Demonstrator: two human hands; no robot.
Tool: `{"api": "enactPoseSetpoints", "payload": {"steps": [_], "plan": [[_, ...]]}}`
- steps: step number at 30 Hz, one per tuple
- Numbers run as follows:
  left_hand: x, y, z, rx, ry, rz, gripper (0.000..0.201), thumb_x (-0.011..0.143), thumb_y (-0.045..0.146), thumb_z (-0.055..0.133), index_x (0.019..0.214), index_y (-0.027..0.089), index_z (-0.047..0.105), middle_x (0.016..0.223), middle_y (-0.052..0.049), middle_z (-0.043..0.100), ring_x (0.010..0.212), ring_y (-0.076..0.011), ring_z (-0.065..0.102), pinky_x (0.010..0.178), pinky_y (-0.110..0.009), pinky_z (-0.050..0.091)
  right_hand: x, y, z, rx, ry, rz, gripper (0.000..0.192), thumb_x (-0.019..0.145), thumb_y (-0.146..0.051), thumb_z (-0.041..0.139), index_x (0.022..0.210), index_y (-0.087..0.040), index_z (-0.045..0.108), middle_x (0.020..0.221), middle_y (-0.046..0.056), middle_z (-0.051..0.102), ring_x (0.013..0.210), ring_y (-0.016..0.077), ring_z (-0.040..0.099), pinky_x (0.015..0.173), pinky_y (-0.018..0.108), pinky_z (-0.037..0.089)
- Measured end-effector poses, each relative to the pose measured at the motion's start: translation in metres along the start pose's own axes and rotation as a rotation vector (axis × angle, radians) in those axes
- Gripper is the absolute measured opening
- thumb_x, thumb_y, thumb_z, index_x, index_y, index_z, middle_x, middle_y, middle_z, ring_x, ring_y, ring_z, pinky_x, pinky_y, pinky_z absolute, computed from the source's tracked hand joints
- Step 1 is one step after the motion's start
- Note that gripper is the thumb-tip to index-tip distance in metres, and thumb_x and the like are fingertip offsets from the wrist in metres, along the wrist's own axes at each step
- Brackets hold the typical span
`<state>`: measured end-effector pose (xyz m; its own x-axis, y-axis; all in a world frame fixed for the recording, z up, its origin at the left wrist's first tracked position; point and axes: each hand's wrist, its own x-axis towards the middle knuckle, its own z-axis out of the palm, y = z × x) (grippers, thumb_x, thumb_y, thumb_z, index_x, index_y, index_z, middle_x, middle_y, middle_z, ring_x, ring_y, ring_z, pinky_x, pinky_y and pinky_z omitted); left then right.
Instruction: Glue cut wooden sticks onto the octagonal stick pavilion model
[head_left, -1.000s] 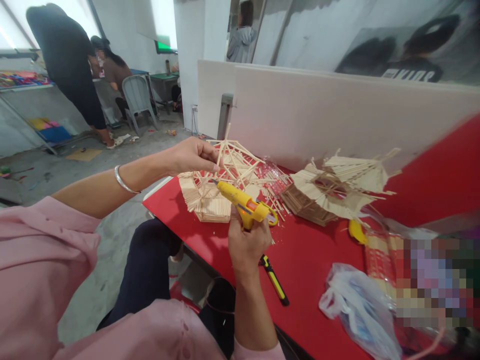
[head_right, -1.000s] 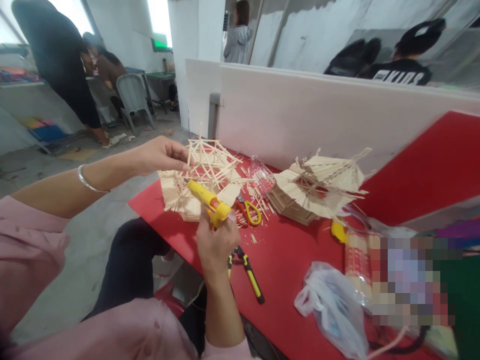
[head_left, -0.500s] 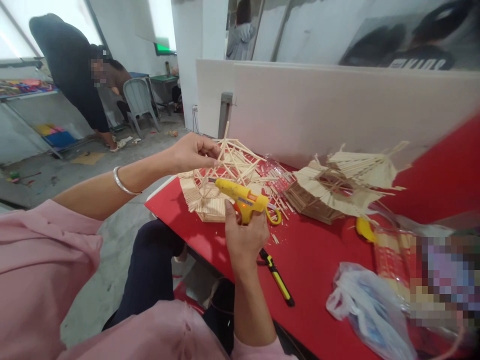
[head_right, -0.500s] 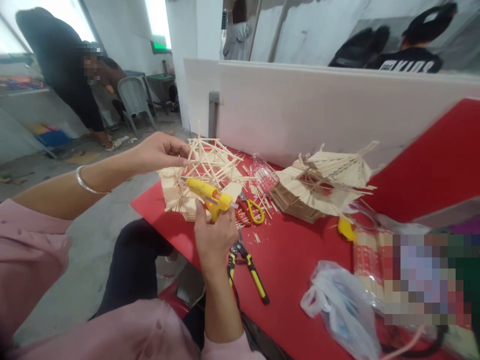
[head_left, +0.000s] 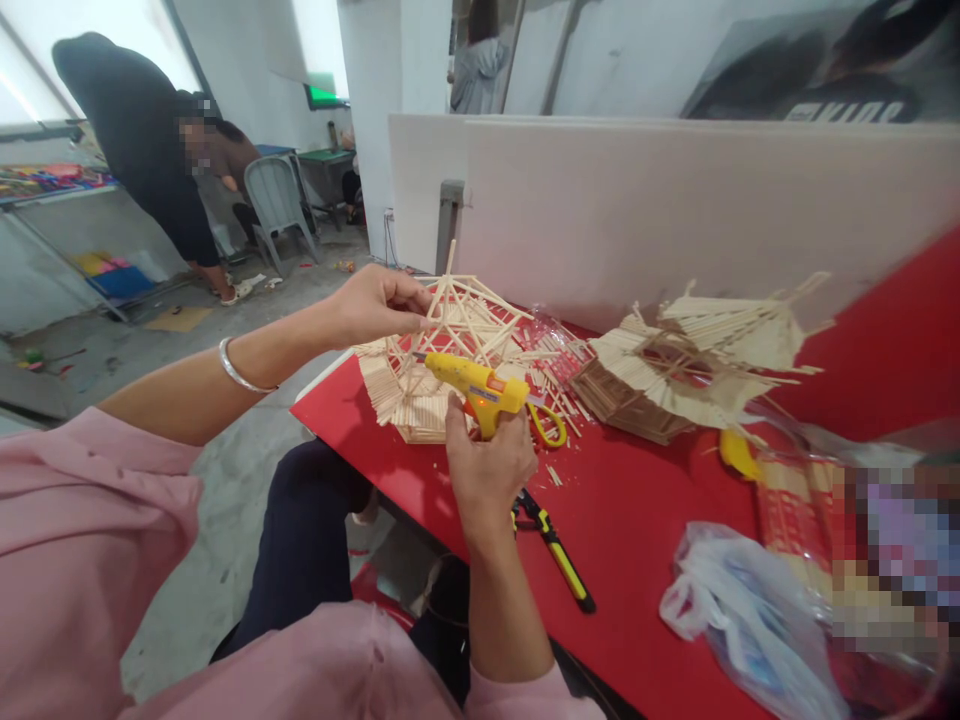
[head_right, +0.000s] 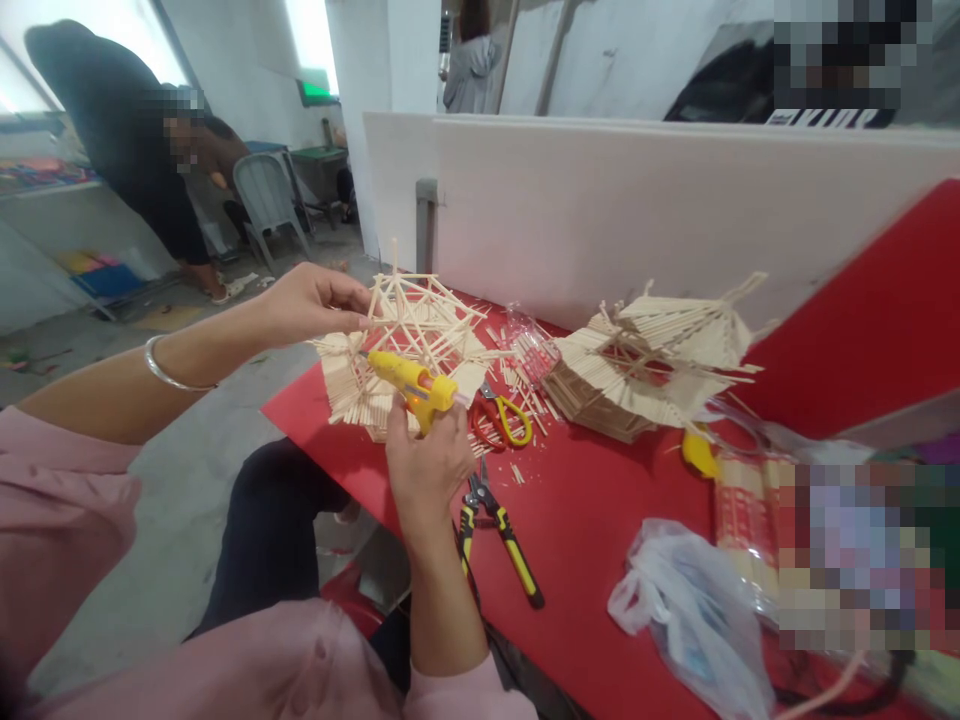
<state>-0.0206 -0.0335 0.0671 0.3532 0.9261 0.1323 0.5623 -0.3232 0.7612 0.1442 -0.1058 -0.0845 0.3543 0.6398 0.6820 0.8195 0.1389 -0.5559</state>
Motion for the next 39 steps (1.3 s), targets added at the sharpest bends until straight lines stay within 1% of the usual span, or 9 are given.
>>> {"api": "enactPoseSetpoints", "payload": {"steps": [6,11,14,22,30,39], "plan": [[-0.0005,0.0018,-0.0022,0.021,-0.029,0.012,0.013,0.071,0.017,0.071,0.083,0.015,0.076,0.067,-0.002,0.069,0.063,-0.0110,0.057,0.058,-0.024,0.042,0.0021,-0.0014,-0.0018,0.014,0.025,-0.021,0.032,0.088,-0.048,0.055,0.085,-0.017,0.062,0.080,0.009,0.065,0.072,0.0229,0.062,0.065,0.033,0.046],[0.0007,-0.0009,-0.0017,-0.004,-0.043,0.003,0.015,0.071,0.019,0.071,0.085,0.014,0.076,0.069,-0.003,0.069,0.061,-0.0109,0.057,0.057,-0.024,0.042,0.0040,-0.0015,-0.0033,-0.001,0.045,-0.053,0.023,0.086,-0.040,0.054,0.080,-0.019,0.059,0.074,0.006,0.061,0.068,0.0211,0.059,0.063,0.032,0.044],[0.0015,-0.0019,-0.0018,-0.008,-0.044,0.004,0.014,0.072,0.021,0.071,0.083,0.014,0.076,0.069,-0.004,0.069,0.061,-0.0110,0.057,0.058,-0.024,0.043,0.0042,-0.0011,-0.0031,-0.016,0.043,-0.062,0.022,0.086,-0.039,0.053,0.082,-0.018,0.060,0.075,0.006,0.061,0.068,0.0213,0.059,0.061,0.032,0.043],[0.0013,-0.0006,-0.0014,0.013,-0.042,0.013,0.014,0.071,0.017,0.070,0.083,0.015,0.076,0.068,-0.002,0.069,0.063,-0.0104,0.058,0.059,-0.023,0.043,0.0046,-0.0006,-0.0023,-0.009,0.056,-0.070,0.020,0.084,-0.034,0.049,0.085,-0.017,0.059,0.081,0.009,0.065,0.072,0.0225,0.061,0.065,0.034,0.046],[0.0010,0.0000,-0.0020,0.007,-0.027,0.023,0.011,0.071,0.018,0.071,0.080,0.015,0.076,0.068,-0.002,0.070,0.062,-0.0098,0.057,0.057,-0.022,0.042,0.0054,-0.0014,-0.0031,0.023,0.025,-0.032,0.016,0.082,-0.034,0.050,0.081,-0.020,0.058,0.079,0.007,0.062,0.072,0.0213,0.058,0.065,0.033,0.045],[0.0010,-0.0002,-0.0017,0.019,-0.025,0.012,0.014,0.070,0.015,0.069,0.083,0.014,0.076,0.071,-0.003,0.070,0.064,-0.0105,0.058,0.059,-0.023,0.043,0.0074,-0.0024,-0.0062,0.037,0.019,-0.038,0.014,0.081,-0.031,0.049,0.076,-0.020,0.056,0.076,0.006,0.060,0.070,0.0201,0.056,0.063,0.032,0.042]]}}
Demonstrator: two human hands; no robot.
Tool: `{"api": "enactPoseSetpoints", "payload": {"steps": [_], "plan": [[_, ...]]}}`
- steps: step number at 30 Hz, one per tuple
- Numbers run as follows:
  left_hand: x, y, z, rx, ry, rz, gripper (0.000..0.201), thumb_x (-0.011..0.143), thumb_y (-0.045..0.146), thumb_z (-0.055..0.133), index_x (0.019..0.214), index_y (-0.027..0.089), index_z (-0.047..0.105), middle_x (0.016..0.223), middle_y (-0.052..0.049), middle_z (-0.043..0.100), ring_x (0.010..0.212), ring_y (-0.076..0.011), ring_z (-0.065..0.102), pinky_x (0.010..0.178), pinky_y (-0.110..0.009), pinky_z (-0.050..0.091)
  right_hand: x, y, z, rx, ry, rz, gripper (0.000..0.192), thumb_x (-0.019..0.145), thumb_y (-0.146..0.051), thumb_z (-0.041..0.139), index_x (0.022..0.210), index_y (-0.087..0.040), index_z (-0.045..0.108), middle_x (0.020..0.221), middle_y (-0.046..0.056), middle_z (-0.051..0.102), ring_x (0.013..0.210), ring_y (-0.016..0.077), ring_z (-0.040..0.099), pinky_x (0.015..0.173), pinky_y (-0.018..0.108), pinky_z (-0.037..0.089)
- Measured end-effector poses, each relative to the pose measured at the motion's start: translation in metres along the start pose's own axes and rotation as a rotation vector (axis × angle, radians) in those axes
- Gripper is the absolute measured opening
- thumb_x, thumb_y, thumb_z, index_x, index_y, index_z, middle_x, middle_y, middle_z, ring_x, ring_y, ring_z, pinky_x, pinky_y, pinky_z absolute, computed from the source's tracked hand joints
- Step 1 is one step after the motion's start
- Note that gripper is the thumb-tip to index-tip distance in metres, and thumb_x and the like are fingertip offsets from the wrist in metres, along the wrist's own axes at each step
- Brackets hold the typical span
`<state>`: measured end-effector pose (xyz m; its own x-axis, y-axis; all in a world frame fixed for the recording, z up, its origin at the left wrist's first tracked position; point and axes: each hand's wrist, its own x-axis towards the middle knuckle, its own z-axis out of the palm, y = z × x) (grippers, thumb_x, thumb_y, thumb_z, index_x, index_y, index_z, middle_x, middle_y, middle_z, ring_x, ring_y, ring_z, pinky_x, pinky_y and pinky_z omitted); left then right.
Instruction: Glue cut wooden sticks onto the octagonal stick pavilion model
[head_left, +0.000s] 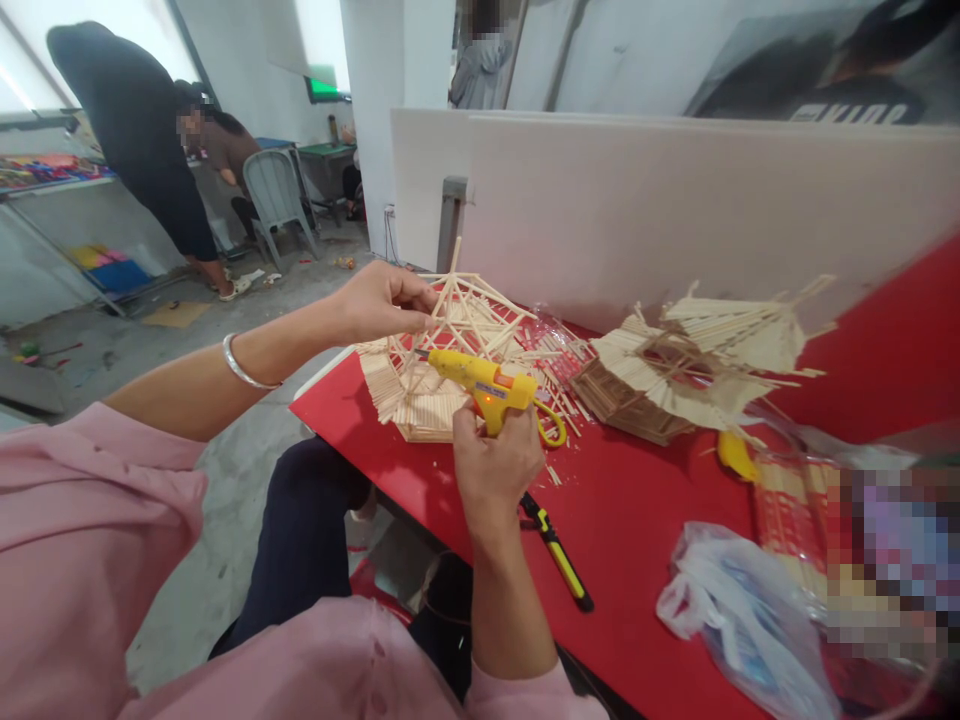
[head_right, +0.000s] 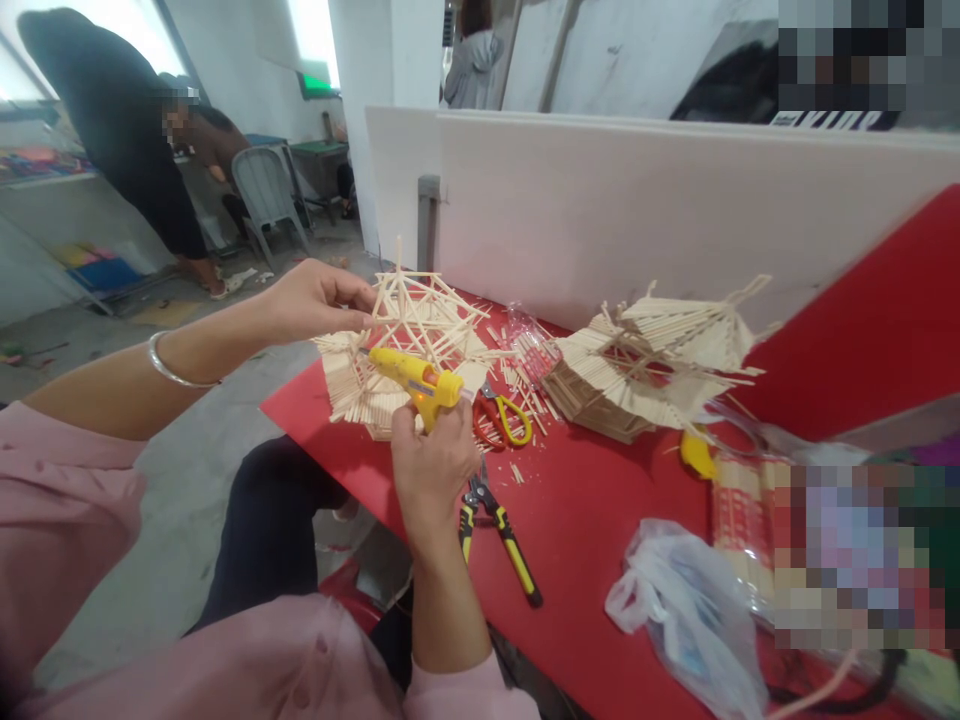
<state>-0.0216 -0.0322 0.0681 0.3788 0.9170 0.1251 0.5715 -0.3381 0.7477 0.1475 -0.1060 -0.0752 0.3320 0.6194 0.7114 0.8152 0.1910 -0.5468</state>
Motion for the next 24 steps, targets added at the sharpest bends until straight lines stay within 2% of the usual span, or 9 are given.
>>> {"api": "enactPoseSetpoints", "payload": {"steps": [5,11,24], "plan": [[-0.0002,-0.0001,0.0001,-0.006,-0.001,-0.005,0.011,0.071,0.016,0.070,0.080,0.014,0.075,0.068,-0.002,0.068,0.064,-0.0113,0.058,0.061,-0.024,0.044,0.0015,-0.0004,-0.0015,-0.012,-0.035,0.009,0.014,0.080,-0.032,0.048,0.077,-0.020,0.056,0.077,0.006,0.058,0.071,0.0203,0.053,0.060,0.032,0.040],[0.0008,-0.0012,0.0001,-0.027,-0.010,0.001,0.012,0.071,0.018,0.071,0.082,0.014,0.075,0.070,-0.003,0.069,0.066,-0.0120,0.060,0.062,-0.025,0.045,0.0009,-0.0004,-0.0005,-0.035,-0.014,0.009,0.012,0.078,-0.029,0.047,0.073,-0.021,0.053,0.074,0.005,0.055,0.065,0.0175,0.049,0.058,0.030,0.038],[0.0002,0.0014,0.0003,0.041,0.010,0.016,0.014,0.069,0.017,0.069,0.081,0.015,0.076,0.068,-0.002,0.069,0.063,-0.0111,0.057,0.058,-0.024,0.041,0.0001,0.0015,0.0011,-0.012,0.016,-0.054,0.014,0.082,-0.029,0.047,0.080,-0.019,0.056,0.089,0.012,0.064,0.073,0.0206,0.056,0.061,0.033,0.043]]}}
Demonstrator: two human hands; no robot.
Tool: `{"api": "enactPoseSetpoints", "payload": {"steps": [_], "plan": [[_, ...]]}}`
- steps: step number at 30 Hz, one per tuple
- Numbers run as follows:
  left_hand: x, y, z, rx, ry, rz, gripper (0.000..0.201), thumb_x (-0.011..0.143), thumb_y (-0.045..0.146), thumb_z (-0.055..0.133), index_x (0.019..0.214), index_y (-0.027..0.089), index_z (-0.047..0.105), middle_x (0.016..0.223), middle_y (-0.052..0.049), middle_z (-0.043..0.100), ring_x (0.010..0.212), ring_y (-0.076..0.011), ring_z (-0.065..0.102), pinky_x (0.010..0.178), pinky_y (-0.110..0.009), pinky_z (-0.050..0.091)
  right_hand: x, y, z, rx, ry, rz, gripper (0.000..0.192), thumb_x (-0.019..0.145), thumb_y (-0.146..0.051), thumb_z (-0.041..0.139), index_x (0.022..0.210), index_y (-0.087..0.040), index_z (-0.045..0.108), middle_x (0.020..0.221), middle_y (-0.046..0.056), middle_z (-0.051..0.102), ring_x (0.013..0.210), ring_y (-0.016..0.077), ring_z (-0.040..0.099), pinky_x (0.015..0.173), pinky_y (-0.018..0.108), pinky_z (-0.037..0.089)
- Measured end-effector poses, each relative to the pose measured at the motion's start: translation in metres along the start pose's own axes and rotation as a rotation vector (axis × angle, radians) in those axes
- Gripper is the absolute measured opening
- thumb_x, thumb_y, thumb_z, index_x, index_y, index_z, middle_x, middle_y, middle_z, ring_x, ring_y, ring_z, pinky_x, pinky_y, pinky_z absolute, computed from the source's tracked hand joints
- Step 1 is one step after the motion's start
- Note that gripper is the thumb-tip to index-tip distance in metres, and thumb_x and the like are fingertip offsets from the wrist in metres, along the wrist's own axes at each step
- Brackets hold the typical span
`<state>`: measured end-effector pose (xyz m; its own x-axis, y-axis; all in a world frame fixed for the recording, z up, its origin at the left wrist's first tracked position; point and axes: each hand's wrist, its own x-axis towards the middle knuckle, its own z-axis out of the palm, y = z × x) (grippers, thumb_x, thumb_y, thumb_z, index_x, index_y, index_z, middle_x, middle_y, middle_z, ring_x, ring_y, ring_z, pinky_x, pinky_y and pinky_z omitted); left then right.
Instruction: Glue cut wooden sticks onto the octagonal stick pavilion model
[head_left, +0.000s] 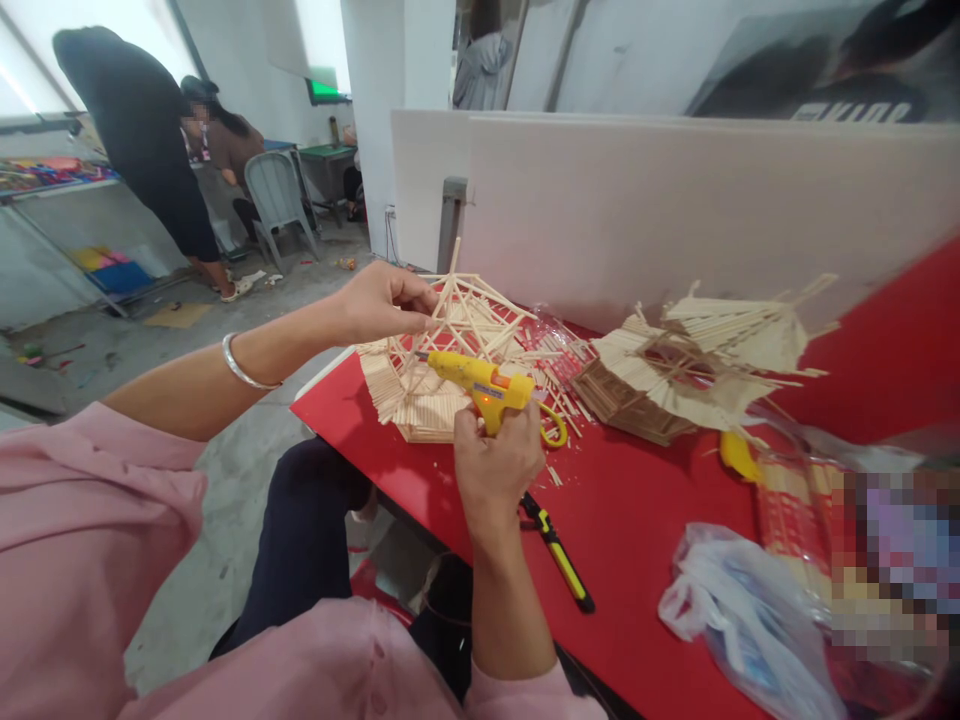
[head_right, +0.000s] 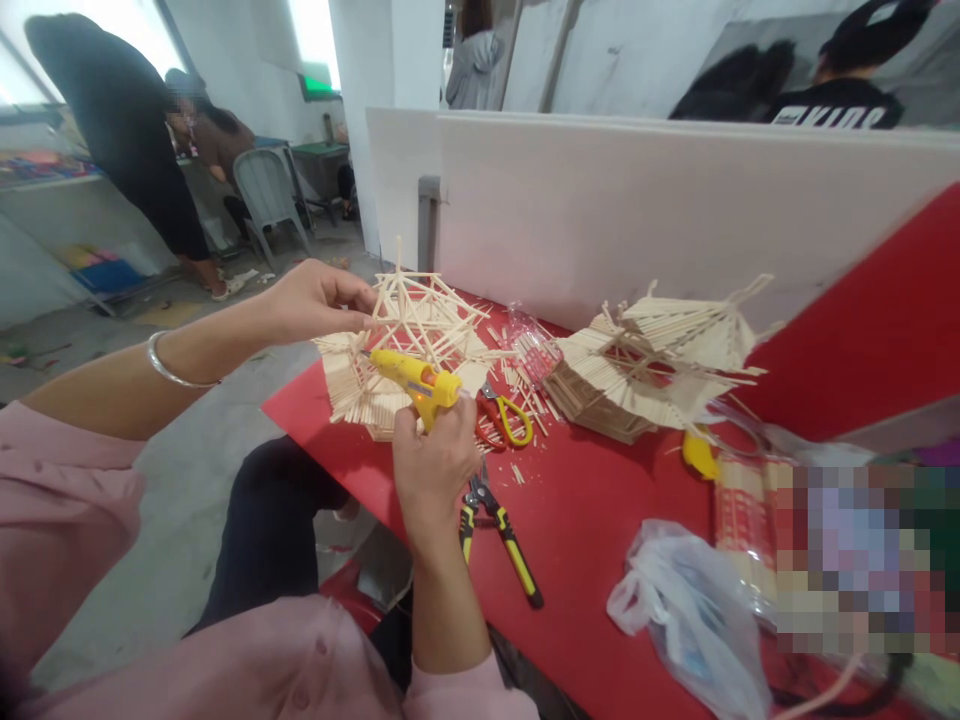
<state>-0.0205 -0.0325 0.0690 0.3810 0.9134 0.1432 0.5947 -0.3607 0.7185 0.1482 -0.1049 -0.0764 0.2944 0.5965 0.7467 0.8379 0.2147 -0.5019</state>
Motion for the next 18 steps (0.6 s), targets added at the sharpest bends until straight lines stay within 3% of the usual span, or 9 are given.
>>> {"api": "enactPoseSetpoints", "payload": {"steps": [12,18], "plan": [[0.006,0.007,0.002,0.233,-0.104,0.146,0.024,0.068,0.018,0.063,0.089,0.014,0.075,0.070,-0.002,0.069,0.060,-0.0093,0.056,0.058,-0.022,0.041,-0.003,0.000,0.000,0.020,0.006,0.003,0.012,0.081,-0.027,0.048,0.084,-0.019,0.056,0.086,0.008,0.062,0.077,0.0205,0.058,0.064,0.032,0.046],[0.008,0.013,0.001,0.353,-0.224,0.211,0.017,0.069,0.017,0.061,0.080,0.015,0.074,0.072,-0.002,0.070,0.061,-0.0087,0.056,0.059,-0.022,0.039,-0.008,0.002,0.000,0.028,0.014,0.004,0.014,0.083,-0.029,0.050,0.086,-0.018,0.058,0.090,0.011,0.063,0.083,0.0228,0.060,0.069,0.035,0.050]]}}
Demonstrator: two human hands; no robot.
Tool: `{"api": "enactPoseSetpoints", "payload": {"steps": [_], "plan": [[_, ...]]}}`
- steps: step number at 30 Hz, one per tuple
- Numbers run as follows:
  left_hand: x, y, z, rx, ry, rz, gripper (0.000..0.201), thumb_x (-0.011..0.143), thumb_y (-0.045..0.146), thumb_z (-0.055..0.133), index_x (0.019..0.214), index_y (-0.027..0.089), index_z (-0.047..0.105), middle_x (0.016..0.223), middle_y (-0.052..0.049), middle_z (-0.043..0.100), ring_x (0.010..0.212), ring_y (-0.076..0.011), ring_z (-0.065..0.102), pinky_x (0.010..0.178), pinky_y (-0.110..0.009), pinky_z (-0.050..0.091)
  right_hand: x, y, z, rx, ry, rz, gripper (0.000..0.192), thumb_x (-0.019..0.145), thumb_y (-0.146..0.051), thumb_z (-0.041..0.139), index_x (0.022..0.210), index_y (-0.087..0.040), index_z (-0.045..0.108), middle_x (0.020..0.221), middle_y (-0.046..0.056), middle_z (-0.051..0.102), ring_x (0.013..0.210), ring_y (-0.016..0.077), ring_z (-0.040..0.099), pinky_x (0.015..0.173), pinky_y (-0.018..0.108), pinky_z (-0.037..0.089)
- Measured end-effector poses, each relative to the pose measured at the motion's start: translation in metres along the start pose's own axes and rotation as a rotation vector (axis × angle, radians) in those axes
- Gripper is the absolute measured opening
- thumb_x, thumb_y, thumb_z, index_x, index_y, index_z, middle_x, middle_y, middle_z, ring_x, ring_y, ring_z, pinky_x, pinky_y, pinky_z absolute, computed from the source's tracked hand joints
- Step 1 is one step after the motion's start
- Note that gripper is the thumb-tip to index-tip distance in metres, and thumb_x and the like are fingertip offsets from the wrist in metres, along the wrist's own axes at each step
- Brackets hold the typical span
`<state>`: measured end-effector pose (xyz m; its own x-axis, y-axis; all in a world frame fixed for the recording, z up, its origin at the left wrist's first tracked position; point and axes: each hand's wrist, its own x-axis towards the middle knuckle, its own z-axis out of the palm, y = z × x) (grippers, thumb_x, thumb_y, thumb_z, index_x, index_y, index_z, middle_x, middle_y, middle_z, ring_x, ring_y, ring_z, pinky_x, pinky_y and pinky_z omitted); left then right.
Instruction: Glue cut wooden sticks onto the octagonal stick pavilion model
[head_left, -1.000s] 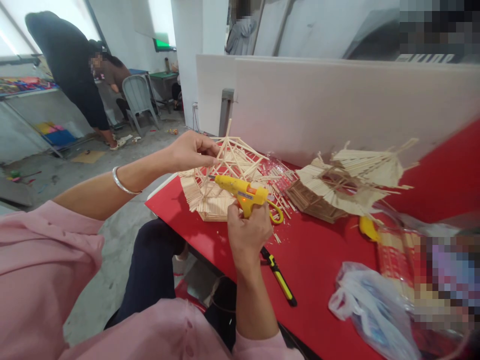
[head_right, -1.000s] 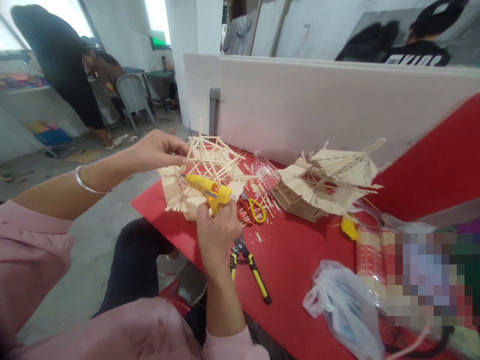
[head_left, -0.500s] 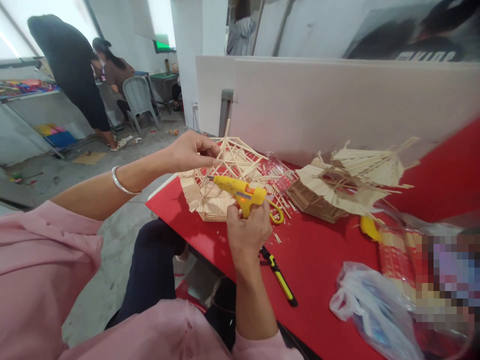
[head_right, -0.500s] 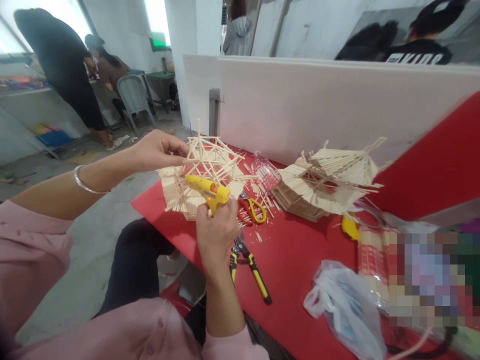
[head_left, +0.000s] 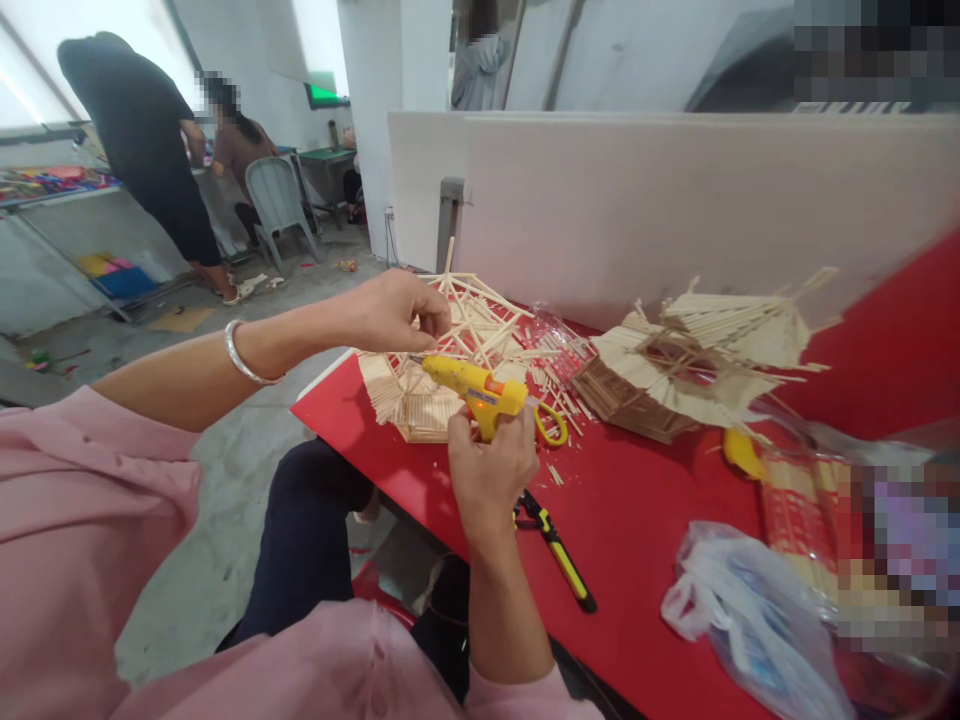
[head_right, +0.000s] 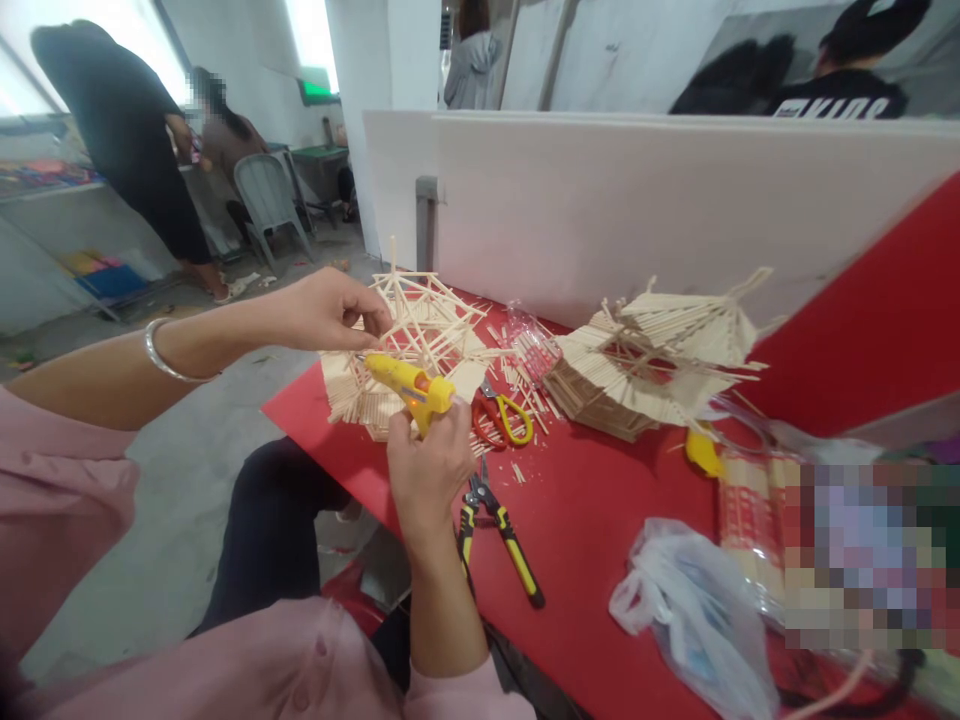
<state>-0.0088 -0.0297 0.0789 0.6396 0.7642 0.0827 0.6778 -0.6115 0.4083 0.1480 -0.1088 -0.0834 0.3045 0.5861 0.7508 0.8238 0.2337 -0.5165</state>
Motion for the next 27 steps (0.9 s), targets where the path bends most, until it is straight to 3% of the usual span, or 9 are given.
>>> {"api": "enactPoseSetpoints", "payload": {"steps": [9,20,27], "plan": [[0.003,0.007,-0.004,0.131,-0.123,-0.002,0.021,0.073,0.018,0.061,0.086,0.017,0.077,0.070,-0.001,0.071,0.060,-0.0082,0.055,0.058,-0.022,0.034,-0.002,0.000,-0.001,-0.004,0.015,-0.029,0.012,0.084,-0.030,0.054,0.082,-0.019,0.057,0.085,0.009,0.063,0.077,0.0206,0.060,0.064,0.031,0.047],[0.007,0.013,-0.003,0.250,-0.163,-0.035,0.026,0.074,0.017,0.058,0.089,0.021,0.079,0.071,0.001,0.072,0.060,-0.0084,0.054,0.059,-0.023,0.031,-0.008,0.006,-0.005,-0.038,0.017,-0.020,0.019,0.083,-0.032,0.056,0.092,-0.017,0.061,0.091,0.011,0.066,0.081,0.0228,0.064,0.067,0.033,0.051],[0.008,0.014,-0.002,0.322,-0.154,-0.028,0.024,0.076,0.020,0.058,0.089,0.022,0.079,0.070,0.001,0.072,0.060,-0.0090,0.054,0.059,-0.024,0.030,-0.006,0.009,-0.008,-0.054,0.033,-0.041,0.014,0.083,-0.029,0.055,0.087,-0.016,0.060,0.087,0.012,0.067,0.079,0.0237,0.064,0.068,0.034,0.051]]}}
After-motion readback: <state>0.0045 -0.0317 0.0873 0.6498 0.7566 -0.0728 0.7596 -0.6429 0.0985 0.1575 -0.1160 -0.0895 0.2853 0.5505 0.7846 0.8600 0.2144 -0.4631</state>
